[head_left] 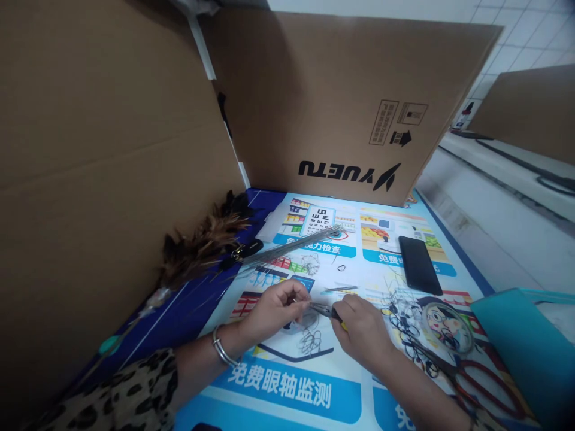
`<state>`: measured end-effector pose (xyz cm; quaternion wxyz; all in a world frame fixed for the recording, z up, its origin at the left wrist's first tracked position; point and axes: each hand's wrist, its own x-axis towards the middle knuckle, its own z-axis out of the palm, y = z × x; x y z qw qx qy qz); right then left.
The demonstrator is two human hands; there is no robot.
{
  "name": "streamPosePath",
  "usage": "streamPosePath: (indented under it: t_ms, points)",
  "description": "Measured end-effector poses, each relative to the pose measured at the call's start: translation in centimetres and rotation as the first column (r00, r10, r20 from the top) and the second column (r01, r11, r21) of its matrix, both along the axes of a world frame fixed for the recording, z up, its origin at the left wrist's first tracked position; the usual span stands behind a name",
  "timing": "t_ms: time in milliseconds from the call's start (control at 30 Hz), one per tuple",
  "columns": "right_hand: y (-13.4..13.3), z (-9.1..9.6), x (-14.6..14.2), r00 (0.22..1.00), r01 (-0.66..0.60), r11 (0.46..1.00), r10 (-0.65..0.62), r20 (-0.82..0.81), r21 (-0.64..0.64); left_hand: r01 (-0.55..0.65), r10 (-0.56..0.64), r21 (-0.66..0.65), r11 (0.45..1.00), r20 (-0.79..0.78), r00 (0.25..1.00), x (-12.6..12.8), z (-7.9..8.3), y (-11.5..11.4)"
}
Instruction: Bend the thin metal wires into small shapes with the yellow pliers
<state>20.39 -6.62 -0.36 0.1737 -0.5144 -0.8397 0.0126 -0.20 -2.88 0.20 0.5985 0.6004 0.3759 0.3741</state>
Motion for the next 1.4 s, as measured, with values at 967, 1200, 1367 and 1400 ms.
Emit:
streamPosePath:
  t_ms: [967,1200,1367,1400]
  points:
    - [-0.2,0.8,-0.4,0.996,0.038,0.999,-0.037,0.086,-0.016,-0.066,0.067,-0.005,0.998,0.025,0.997,0.1,0.0,-0.2]
    - [-0.1,0.8,-0.4,0.994,0.039,0.999,-0.037,0.099,-0.026,-0.055,0.056,-0.037,0.998,0.031,0.998,0.1,0.1,-0.2]
    - [-0.2,0.9,-0.5,0.994,0.031,0.998,-0.025,0.102,-0.054,-0.021,0.025,-0.068,0.997,0.052,0.998,0.0,0.2,-0.1]
    - [-0.2,1.0,-0.5,0.994,0.03,0.998,-0.023,0.104,-0.064,-0.02,0.024,-0.068,0.997,0.054,0.998,0.0,0.2,-0.1]
